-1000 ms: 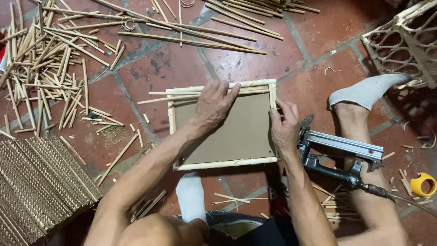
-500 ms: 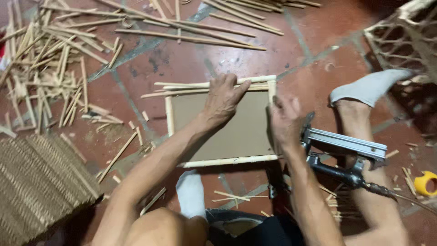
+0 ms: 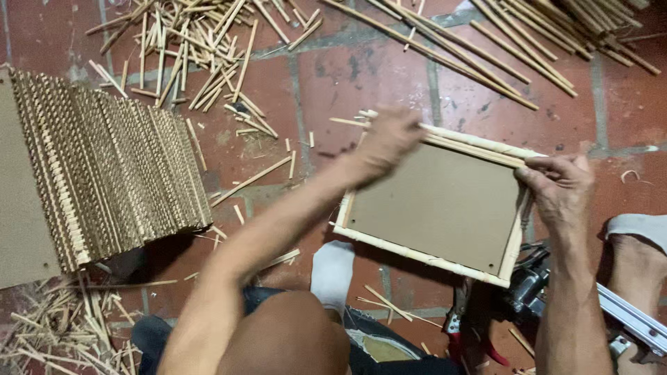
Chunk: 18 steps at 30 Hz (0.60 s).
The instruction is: The person assembles a rectangular bamboo frame by attaching thin bamboo sticks to a cardboard base. They use a pneumatic nail gun to secure the sticks, trim excess length with pliers, and flip the frame to continue attaching sticks around the perimeter.
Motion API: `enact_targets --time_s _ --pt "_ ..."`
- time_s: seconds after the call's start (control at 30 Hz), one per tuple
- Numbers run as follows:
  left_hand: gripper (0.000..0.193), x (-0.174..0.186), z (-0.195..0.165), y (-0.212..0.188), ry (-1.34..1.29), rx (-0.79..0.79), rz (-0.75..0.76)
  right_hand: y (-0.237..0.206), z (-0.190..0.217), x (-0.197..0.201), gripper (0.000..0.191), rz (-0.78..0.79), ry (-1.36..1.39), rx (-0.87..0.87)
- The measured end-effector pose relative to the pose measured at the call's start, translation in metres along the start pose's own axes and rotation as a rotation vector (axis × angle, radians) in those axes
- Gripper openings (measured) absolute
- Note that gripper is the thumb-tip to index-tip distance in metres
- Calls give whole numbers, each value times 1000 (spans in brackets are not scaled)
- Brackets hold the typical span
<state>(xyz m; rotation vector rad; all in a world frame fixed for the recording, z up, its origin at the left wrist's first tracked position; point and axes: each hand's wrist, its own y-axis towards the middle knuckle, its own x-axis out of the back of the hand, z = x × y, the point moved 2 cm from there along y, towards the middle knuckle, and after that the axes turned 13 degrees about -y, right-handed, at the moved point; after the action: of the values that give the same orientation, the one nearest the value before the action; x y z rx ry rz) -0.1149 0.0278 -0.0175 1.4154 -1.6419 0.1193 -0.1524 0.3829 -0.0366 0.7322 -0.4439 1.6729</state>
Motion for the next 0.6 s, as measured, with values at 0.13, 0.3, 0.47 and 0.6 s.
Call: enact_targets --time_s 0.13,0.3,0.47,0.6 --pt "18 63 53 -39 -244 53 -58 1 -8 -6 18 29 24 -58" --pt "18 74 65 -48 -261 60 -61 2 -9 -8 19 55 -11 -144" --pt "16 76 66 -45 -325 98 -55 0 2 -8 22 65 11 -146" --pt "14 79 64 -45 -323 96 -22 -3 14 -6 23 24 -81 -63"
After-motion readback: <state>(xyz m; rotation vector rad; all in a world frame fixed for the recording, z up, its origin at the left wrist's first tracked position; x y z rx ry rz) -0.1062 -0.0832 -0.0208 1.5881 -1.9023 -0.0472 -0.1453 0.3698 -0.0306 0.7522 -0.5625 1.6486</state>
